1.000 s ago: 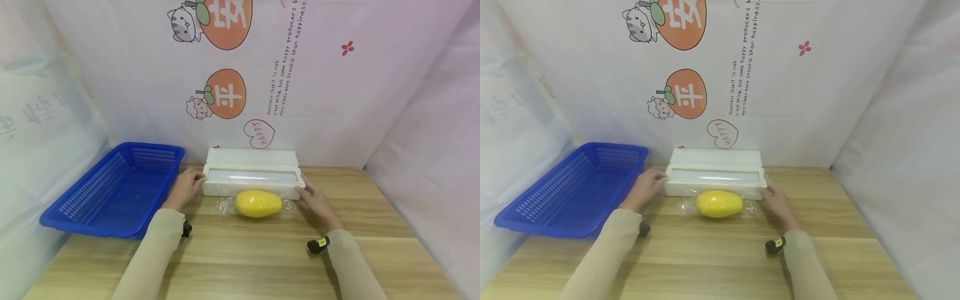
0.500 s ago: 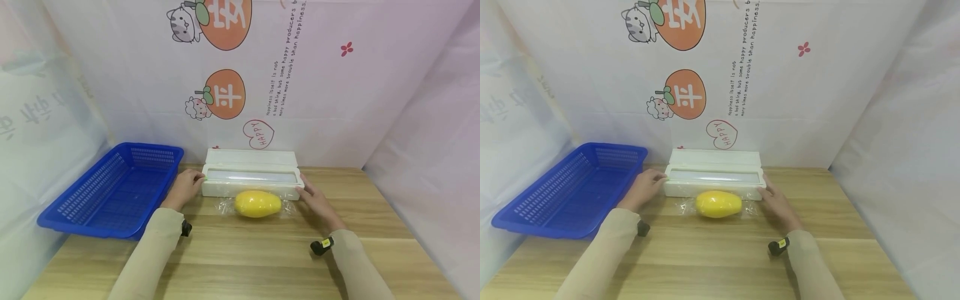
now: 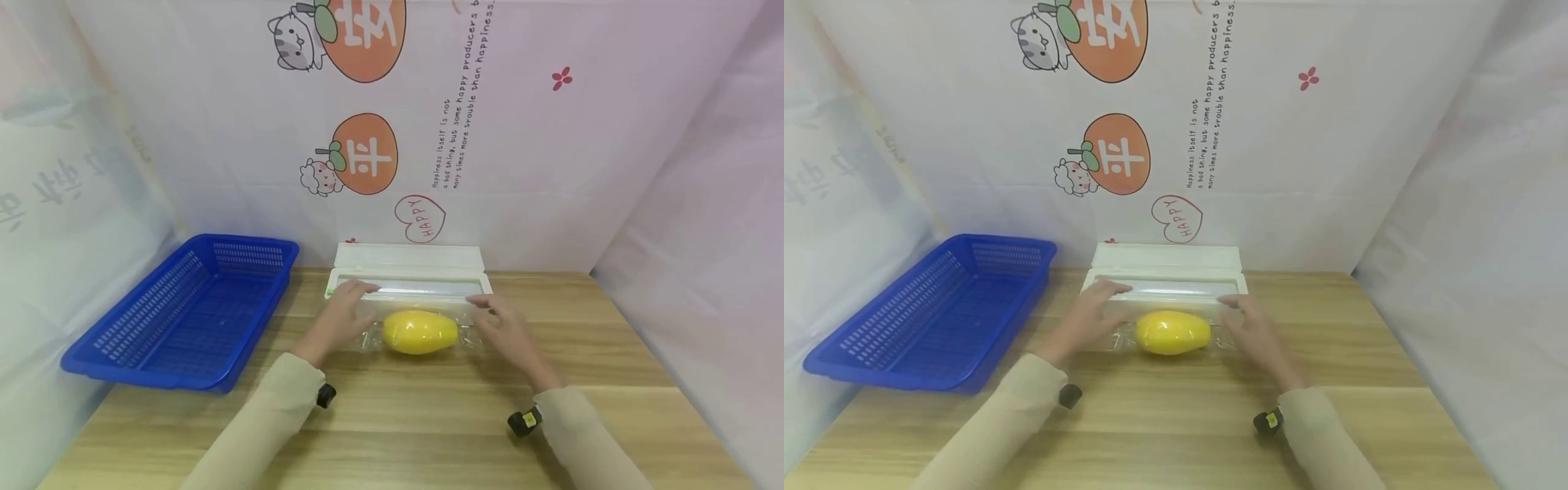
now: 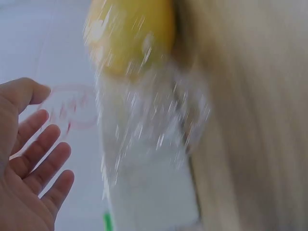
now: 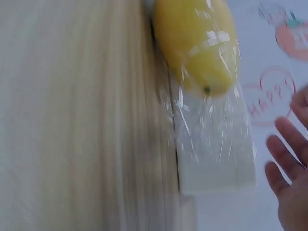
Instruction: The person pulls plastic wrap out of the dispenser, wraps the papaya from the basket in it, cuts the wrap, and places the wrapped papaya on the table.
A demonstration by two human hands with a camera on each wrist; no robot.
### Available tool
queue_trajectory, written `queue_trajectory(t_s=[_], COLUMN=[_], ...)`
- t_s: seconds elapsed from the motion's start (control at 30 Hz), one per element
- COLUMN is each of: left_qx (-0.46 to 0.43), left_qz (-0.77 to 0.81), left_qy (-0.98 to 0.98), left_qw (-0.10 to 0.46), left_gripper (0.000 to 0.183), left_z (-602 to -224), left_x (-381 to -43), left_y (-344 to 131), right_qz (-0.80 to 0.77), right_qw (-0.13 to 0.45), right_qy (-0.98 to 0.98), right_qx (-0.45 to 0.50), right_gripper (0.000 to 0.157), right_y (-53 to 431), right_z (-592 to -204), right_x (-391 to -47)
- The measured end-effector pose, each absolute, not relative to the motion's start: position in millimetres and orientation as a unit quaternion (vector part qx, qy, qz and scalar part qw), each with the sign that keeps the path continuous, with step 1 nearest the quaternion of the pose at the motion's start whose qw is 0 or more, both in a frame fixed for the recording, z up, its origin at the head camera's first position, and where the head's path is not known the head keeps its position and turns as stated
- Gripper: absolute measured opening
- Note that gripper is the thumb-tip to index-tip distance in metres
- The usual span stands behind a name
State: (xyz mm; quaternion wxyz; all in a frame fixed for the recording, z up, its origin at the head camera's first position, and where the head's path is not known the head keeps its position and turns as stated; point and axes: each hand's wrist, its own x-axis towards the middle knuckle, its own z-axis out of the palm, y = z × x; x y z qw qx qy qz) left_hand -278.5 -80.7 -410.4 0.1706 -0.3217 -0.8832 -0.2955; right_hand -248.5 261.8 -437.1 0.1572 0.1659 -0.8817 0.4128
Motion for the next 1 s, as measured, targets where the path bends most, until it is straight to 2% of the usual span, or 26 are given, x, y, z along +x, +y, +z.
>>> queue_trajectory(t_s=[0.1, 0.2, 0.37, 0.6, 1.0], left_qx=[-0.336, -0.331, -0.326, -0.322, -0.337], left_qz=[-0.267, -0.241, -0.216, -0.247, -0.242], left_qy=[-0.894, -0.906, -0.915, -0.909, -0.907], left_qw=[0.131, 0.105, 0.101, 0.099, 0.072], left_gripper=[0.044, 0.052, 0.066, 0.069, 0.070], left_z=[-416.7, -424.3, -437.0, -441.6, -437.2], left_x=[-270.3, -264.4, -262.2, -260.0, -253.8], left_y=[-65.8, -55.5, -48.5, -44.1, -48.6], right_qz=[0.360, 0.320, 0.269, 0.271, 0.297], right_qw=[0.147, 0.143, 0.136, 0.139, 0.096], right_qy=[-0.892, -0.896, -0.912, -0.916, -0.915], right_qx=[0.231, 0.273, 0.278, 0.260, 0.256], right_gripper=[0.039, 0.053, 0.067, 0.069, 0.064], right_y=[247.0, 233.5, 220.1, 213.2, 214.5], right_z=[-439.9, -443.4, -448.6, -454.5, -447.4], right_x=[-243.1, -238.9, -233.8, -236.3, -232.1])
